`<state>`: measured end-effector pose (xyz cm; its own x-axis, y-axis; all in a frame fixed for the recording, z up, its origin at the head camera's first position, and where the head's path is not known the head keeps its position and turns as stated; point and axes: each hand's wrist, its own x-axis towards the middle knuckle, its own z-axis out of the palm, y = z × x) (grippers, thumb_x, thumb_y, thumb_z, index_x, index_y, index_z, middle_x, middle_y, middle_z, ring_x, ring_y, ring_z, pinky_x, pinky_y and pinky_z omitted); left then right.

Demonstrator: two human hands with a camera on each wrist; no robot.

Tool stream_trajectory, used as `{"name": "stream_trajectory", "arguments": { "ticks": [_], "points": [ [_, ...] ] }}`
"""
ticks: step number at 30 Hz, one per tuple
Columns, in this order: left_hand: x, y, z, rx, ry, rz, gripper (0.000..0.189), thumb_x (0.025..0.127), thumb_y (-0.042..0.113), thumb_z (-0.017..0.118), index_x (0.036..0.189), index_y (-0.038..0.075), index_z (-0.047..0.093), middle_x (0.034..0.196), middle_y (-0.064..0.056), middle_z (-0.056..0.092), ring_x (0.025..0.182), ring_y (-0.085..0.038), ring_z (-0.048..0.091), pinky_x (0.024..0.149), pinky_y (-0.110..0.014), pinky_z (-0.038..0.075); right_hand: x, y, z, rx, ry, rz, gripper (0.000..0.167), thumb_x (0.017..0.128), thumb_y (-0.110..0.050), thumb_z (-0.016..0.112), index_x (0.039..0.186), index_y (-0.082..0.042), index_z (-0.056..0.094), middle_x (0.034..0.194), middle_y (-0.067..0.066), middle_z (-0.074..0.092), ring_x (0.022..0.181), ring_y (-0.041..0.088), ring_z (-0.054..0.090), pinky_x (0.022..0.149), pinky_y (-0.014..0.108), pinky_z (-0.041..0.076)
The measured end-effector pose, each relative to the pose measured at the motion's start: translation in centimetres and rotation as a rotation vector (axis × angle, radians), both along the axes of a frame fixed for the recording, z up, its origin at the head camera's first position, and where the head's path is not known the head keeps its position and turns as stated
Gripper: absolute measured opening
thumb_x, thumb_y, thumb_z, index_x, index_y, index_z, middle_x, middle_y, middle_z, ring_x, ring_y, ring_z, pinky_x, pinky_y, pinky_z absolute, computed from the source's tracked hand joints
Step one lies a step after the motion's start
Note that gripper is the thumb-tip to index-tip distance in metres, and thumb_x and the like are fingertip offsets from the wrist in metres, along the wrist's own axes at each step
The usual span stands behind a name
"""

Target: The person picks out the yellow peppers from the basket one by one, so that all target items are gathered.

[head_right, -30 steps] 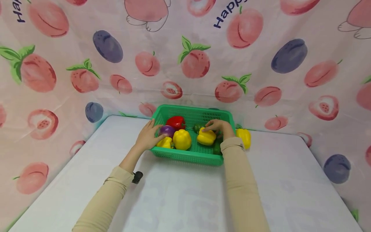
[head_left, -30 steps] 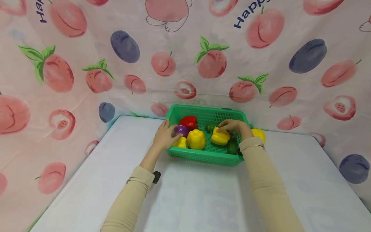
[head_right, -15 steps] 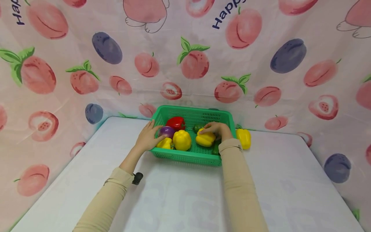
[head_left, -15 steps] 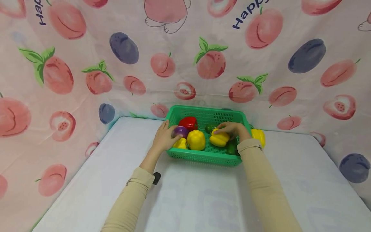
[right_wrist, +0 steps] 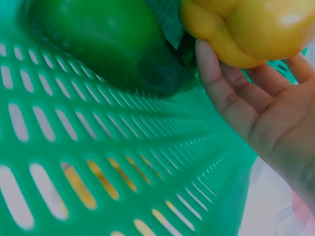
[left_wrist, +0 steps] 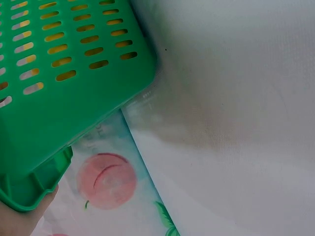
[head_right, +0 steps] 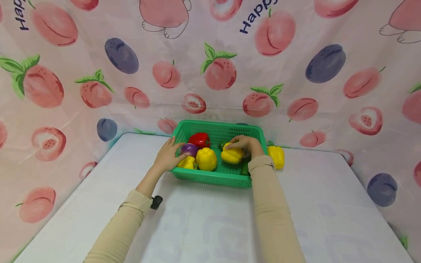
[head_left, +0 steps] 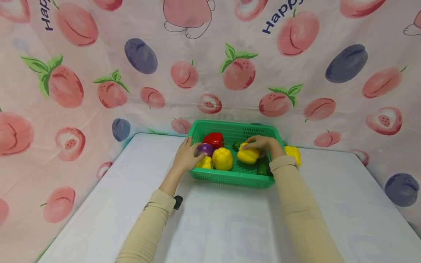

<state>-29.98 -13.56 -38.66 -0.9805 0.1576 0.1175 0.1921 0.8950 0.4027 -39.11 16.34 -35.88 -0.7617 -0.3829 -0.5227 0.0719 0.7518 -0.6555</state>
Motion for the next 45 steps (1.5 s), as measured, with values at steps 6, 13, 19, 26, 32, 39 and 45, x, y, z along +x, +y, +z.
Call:
{"name": "stream_trajectory", "arguments": {
  "ticks": [6,13,19,26,32,39,45],
  "points": [
    [0.1,0.2,0.3,0.003,0.005,0.006,0.057,0.094,0.043,0.052,0.139,0.01,0.046,0.154,-0.024,0.017,0.145,-0.039,0.013,0.118,-0.052,0.014,0.0,0.6,1.0,-0.01,0.026,-0.004,0.07,0.091,-0.041,0.057,0.144,-0.006,0.028,0.151,0.024,0.012,0.129,0.042,0.032,0.096,0.055,0.046],
    [0.2,0.4,0.4,0.0,-0.004,-0.001,0.057,0.094,0.043,0.052,0.139,0.009,0.045,0.154,-0.025,0.016,0.145,-0.04,0.012,0.117,-0.053,0.015,0.1,1.1,2.2,-0.011,0.071,-0.012,0.068,0.091,-0.041,0.057,0.144,-0.007,0.03,0.149,0.024,0.017,0.128,0.042,0.035,0.095,0.054,0.048],
    [0.0,0.4,0.7,-0.012,0.006,0.003,0.058,0.094,0.045,0.05,0.139,0.009,0.046,0.154,-0.025,0.017,0.145,-0.04,0.013,0.117,-0.054,0.016,0.4,1.3,4.0,-0.024,0.105,0.003,0.067,0.091,-0.04,0.057,0.143,-0.007,0.03,0.146,0.026,0.024,0.125,0.042,0.038,0.095,0.057,0.047],
    [0.0,0.3,0.7,-0.026,0.003,-0.003,0.058,0.094,0.046,0.05,0.139,0.009,0.045,0.154,-0.026,0.017,0.144,-0.041,0.013,0.117,-0.054,0.017,1.0,1.8,4.9,-0.03,0.154,0.01,0.069,0.091,-0.043,0.056,0.144,-0.008,0.029,0.143,0.024,0.031,0.12,0.039,0.044,0.091,0.051,0.051],
    [-0.1,0.1,0.7,-0.026,0.01,0.004,0.058,0.094,0.045,0.05,0.139,0.008,0.046,0.154,-0.026,0.018,0.144,-0.041,0.014,0.117,-0.054,0.016,2.1,2.0,4.9,-0.104,0.256,0.006,0.064,0.091,-0.043,0.058,0.14,-0.009,0.036,0.136,0.023,0.046,0.111,0.033,0.051,0.084,0.047,0.054],
    [-0.1,0.2,0.5,-0.024,0.002,-0.009,0.059,0.094,0.046,0.05,0.139,0.008,0.046,0.154,-0.026,0.017,0.144,-0.041,0.013,0.117,-0.054,0.016,4.1,2.5,5.1,-0.163,0.362,-0.028,0.061,0.092,-0.04,0.056,0.141,-0.008,0.035,0.127,0.025,0.052,0.098,0.028,0.056,0.075,0.037,0.057],
    [0.1,0.1,0.4,-0.025,0.006,-0.008,0.059,0.094,0.045,0.05,0.139,0.008,0.046,0.153,-0.027,0.018,0.144,-0.041,0.013,0.117,-0.054,0.016,5.6,2.8,5.7,-0.224,0.378,-0.084,0.062,0.092,-0.041,0.056,0.141,-0.009,0.034,0.132,0.024,0.048,0.104,0.031,0.053,0.078,0.034,0.055]
  ]
}}
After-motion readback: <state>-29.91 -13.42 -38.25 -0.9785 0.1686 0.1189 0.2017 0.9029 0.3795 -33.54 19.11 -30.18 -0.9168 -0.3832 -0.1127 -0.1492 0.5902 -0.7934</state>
